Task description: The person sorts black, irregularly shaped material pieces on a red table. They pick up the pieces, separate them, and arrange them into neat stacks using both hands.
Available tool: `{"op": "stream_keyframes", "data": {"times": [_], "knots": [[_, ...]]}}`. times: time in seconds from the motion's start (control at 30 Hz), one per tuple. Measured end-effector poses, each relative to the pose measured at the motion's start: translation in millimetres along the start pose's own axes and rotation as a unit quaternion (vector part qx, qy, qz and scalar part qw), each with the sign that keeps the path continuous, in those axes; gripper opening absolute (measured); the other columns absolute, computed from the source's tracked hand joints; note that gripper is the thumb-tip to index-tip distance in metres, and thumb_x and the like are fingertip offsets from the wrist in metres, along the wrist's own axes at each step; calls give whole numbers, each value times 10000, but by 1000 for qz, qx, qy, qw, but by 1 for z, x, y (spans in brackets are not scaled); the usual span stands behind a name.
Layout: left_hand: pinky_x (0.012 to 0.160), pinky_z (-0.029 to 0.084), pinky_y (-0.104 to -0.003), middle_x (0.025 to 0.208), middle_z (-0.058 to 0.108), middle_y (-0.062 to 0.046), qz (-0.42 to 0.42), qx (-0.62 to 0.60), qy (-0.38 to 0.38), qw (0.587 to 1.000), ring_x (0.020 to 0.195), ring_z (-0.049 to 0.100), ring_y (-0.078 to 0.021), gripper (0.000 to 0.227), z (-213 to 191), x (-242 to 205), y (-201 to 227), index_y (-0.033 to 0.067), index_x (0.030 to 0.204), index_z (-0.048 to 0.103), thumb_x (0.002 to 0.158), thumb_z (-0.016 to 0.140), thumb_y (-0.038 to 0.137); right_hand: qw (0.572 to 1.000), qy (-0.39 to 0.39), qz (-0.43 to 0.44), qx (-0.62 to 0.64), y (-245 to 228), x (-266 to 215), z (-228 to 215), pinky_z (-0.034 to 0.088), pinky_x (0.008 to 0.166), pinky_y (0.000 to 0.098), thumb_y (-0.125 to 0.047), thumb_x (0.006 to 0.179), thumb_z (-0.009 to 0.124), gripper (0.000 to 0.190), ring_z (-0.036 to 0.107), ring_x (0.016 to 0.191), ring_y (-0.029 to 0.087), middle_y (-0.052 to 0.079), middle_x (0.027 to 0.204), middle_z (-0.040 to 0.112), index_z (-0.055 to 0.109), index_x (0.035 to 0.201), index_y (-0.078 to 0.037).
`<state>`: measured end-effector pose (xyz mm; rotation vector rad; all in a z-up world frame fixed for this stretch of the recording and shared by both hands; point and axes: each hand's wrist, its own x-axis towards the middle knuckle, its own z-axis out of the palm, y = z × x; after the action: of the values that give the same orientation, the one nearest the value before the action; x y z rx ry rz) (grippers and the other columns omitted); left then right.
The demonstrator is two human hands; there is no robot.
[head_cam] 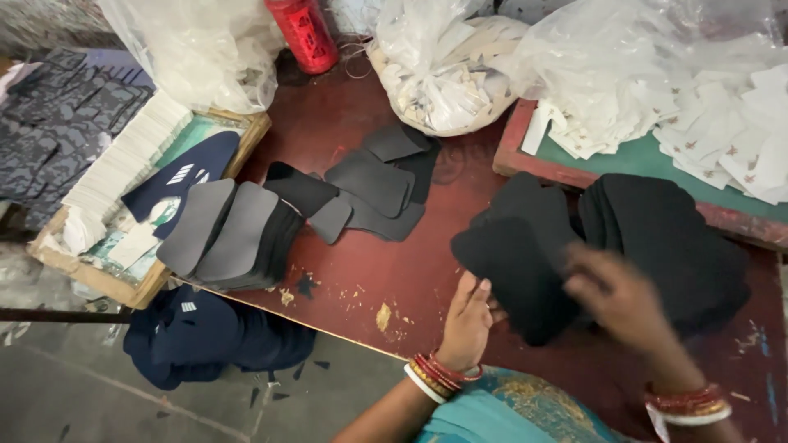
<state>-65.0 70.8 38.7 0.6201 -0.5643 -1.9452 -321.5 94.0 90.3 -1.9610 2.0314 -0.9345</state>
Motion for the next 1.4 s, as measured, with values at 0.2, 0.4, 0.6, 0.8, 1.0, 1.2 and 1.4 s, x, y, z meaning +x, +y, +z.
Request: {"op": "stream_keyframes", "data": {"times": [0.2,0.4,0.6,0.8,1.0,1.2,1.4], "knots": [[903,566,-312,1316,639,-1,17,143,8,989,1094,656,-134,509,-11,11,29,159,1543,363,1051,490,121,993,-68,11,100,-20,-1,26,558,930,366,-358,828,810,560,711,1095,274,160,1233,700,657,1262,-39],[915,592,-342,1204,696,-125,36,495,102,862,1050,701,-220,392,-95,51,65,98,1399,524,1010,566,62,975,-27,25,-220,-66,29,25,576,743,395,-221,897,636,596,690,973,288,131,1246,608,627,1492,-188],[913,539,-486,1125,709,-197,204,769,98,598,1055,665,-397,297,-159,142,163,86,1204,692,926,587,92,962,-134,71,-225,-51,17,63,596,766,370,-617,835,628,716,696,973,247,70,1227,594,591,1429,-218],[1046,439,-525,1455,549,-118,223,852,-110,461,1362,494,-339,772,-197,250,212,105,1395,543,639,690,44,966,-88,120,-212,-37,13,75,585,851,376,-582,872,632,634,686,1061,263,57,1267,613,616,1447,-314],[1041,454,-539,1547,500,-38,61,916,-169,359,1368,485,-296,842,-184,297,224,179,1524,485,725,731,78,958,-105,166,-208,-45,18,76,576,825,406,-555,871,647,639,660,1109,305,127,1304,587,599,1461,-315],[1045,429,-524,1347,598,-81,-9,949,-192,250,1336,503,-293,633,-155,268,256,208,1234,715,632,899,267,947,-83,210,-231,-70,11,80,581,877,399,-509,906,651,586,681,1107,289,109,1304,605,631,1456,-308],[1020,448,-494,1015,731,-77,194,888,-228,350,1028,696,-284,190,-157,195,249,155,1098,668,946,555,133,977,68,141,-142,-146,31,95,543,928,424,-343,974,676,374,648,1167,317,115,1291,615,722,1319,-207]]}}
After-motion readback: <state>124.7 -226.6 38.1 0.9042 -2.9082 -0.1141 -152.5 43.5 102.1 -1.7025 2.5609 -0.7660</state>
